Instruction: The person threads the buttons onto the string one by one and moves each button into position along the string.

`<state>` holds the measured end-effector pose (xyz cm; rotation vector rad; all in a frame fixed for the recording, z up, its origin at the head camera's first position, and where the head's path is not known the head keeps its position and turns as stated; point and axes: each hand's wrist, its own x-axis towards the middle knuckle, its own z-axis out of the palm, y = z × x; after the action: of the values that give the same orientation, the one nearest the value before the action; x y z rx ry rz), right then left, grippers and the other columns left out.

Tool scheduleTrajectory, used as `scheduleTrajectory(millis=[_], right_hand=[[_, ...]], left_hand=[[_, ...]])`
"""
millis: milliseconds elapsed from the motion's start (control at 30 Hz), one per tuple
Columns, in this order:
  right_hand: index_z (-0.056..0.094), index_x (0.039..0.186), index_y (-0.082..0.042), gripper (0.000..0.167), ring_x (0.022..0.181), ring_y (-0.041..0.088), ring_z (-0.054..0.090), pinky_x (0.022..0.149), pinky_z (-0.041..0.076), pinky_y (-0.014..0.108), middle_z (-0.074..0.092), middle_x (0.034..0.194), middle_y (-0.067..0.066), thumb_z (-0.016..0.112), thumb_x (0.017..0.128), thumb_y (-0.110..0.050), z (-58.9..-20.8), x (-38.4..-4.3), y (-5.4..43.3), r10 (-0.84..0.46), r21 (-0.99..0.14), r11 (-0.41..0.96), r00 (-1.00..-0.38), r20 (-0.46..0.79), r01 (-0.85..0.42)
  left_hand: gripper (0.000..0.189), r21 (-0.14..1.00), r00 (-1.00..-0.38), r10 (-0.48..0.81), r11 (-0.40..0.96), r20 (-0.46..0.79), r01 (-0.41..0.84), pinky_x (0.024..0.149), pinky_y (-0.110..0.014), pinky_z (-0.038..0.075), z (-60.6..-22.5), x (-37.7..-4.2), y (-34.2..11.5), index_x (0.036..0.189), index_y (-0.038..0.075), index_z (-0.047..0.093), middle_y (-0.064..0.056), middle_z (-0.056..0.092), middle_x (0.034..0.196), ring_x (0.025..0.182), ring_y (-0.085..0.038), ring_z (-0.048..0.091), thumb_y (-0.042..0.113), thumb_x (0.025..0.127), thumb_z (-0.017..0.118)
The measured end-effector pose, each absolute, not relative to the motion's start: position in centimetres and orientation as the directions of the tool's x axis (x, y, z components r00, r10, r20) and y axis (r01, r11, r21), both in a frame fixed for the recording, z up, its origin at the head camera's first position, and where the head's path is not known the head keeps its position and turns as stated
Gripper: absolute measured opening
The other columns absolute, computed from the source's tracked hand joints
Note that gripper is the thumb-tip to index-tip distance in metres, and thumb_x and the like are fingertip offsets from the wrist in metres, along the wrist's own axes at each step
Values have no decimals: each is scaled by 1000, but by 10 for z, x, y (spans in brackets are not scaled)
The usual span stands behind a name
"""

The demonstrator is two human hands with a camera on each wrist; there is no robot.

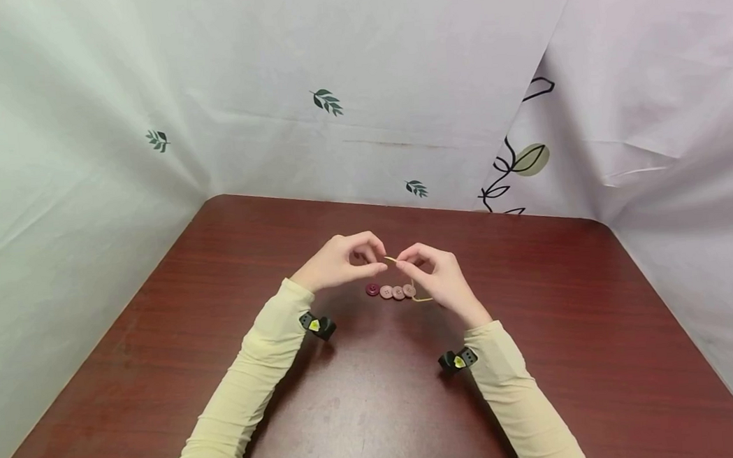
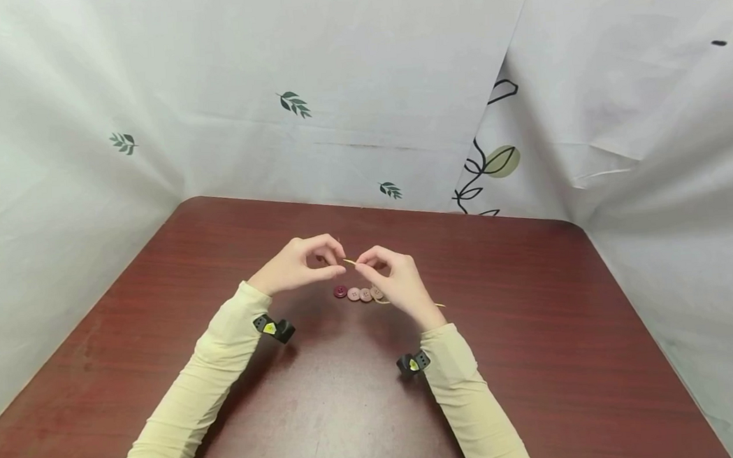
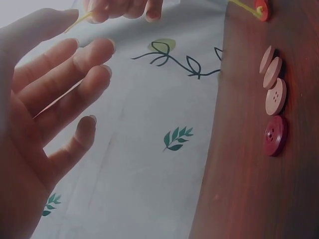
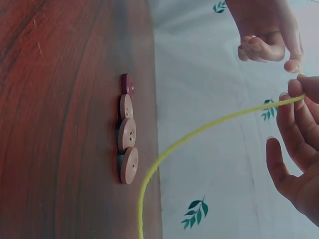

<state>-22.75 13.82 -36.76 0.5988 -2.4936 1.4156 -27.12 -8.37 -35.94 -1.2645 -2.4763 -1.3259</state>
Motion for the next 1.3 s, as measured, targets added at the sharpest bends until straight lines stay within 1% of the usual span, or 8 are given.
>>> scheduleTrajectory(millis=[167,333,500,767,900,1000,1067,1300], right_hand=[[69,93,-11,8,74,16,62,71,51,33,70,82,7,68,90,-18,-368,-229,140,-234,-761,473,-896,378,-445],[69,94,-12,8,73,15,62,70,50,30,70,84,6,68,90,-18,-367,-229,141,-238,-760,482,-900,364,-435],[69,92,-13,5,73,17,61,68,49,32,70,84,5,68,90,-17,-367,-230,143,-263,-760,486,-902,344,-431],[69,92,-14,5,73,18,62,63,46,27,70,83,4,68,90,-18,-367,-230,146,-297,-739,511,-897,327,-439],[69,93,-13,6,73,25,64,63,48,29,70,84,6,68,90,-18,-366,-229,148,-327,-749,497,-894,306,-438],[69,93,-13,7,73,31,65,65,50,31,70,84,8,68,90,-18,-366,-229,149,-354,-757,481,-888,294,-443],[69,94,-13,7,74,31,65,67,50,30,70,85,11,69,90,-18,-366,-229,149,-368,-757,475,-883,293,-449],[70,94,-13,7,76,14,63,73,52,31,70,85,15,70,89,-18,-366,-229,150,-408,-740,475,-864,294,-476]], left_hand=[[25,659,-676,648,341,352,670,79,-30,54,-361,-274,-85,103,13,60,5,70,75,73,-5,64,18,83,75],[30,649,-687,681,407,254,643,77,-31,53,-366,-279,-85,108,16,58,8,68,80,75,-5,62,23,84,75],[33,681,-681,712,414,171,604,77,-34,54,-373,-283,-85,111,13,58,4,69,85,80,-9,65,23,84,75],[40,636,-678,733,497,55,590,93,-39,51,-383,-285,-81,116,5,61,-9,69,106,101,-21,65,19,82,75],[40,616,-687,726,550,-20,564,95,-37,51,-387,-285,-80,117,7,61,-7,69,113,105,-19,65,19,82,75],[40,597,-702,711,583,-46,551,95,-36,50,-391,-285,-78,117,8,62,-6,69,113,104,-19,65,18,82,76],[39,575,-711,702,600,-44,557,93,-35,51,-393,-284,-76,116,7,63,-6,69,111,102,-18,65,18,81,76],[34,444,-790,613,714,-23,541,83,-32,50,-400,-284,-69,109,11,68,-2,68,96,88,-15,62,24,79,78]])
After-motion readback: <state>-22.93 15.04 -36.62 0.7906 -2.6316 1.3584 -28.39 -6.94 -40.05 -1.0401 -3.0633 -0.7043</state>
